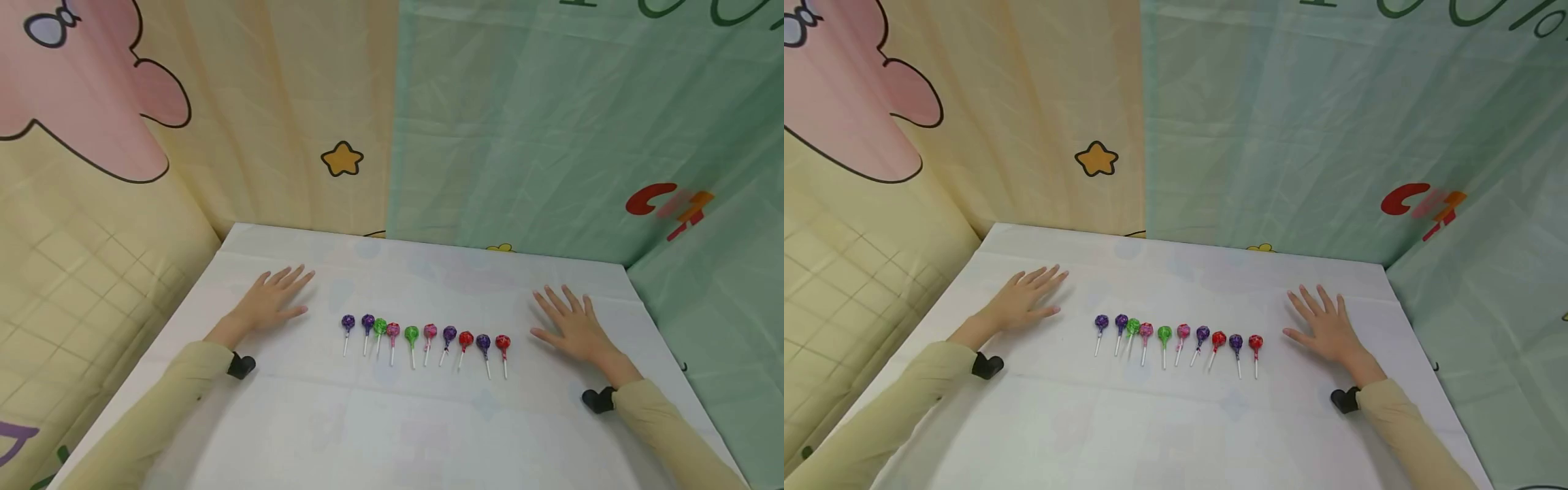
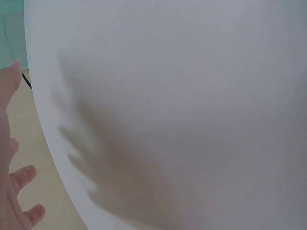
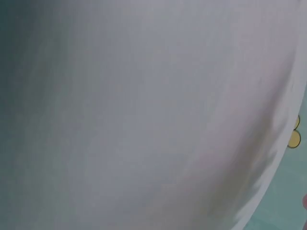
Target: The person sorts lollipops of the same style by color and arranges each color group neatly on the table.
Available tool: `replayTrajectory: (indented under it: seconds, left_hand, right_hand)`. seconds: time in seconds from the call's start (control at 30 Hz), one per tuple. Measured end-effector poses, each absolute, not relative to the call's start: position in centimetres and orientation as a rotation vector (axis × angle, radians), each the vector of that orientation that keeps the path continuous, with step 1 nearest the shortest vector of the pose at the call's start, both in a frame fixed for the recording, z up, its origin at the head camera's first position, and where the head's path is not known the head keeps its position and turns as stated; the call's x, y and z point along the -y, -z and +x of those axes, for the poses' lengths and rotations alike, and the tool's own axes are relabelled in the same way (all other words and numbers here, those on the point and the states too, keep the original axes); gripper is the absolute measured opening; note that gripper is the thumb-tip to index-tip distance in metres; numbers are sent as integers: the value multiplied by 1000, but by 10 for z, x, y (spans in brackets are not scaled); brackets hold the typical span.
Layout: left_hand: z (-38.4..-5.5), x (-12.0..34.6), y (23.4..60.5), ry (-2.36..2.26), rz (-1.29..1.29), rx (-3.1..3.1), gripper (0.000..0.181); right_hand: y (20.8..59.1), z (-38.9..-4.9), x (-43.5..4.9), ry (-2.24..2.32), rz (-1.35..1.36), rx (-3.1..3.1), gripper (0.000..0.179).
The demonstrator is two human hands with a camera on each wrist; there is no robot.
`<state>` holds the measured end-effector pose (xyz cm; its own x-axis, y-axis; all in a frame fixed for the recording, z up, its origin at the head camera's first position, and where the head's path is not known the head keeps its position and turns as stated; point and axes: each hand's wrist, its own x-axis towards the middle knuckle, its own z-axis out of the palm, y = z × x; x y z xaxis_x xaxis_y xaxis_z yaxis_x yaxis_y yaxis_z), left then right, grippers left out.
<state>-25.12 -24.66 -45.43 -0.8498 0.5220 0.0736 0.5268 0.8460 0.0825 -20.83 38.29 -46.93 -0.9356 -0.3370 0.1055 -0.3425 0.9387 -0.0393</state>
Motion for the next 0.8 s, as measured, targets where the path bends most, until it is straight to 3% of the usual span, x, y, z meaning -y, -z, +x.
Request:
replayTrajectory:
  seconds: [0.33,0.63,0.8]
  left_hand:
    - [-241,226,454,185,-806,2964,64]
    - [-231,197,446,157,-832,2941,48]
    - [-225,181,440,218,-823,2903,36]
  right_hand:
    - [462,-203,-362,-107,586,2909,70]
    - [458,-206,-339,-188,640,2742,35]
    - [451,-203,-322,-258,688,2670,26]
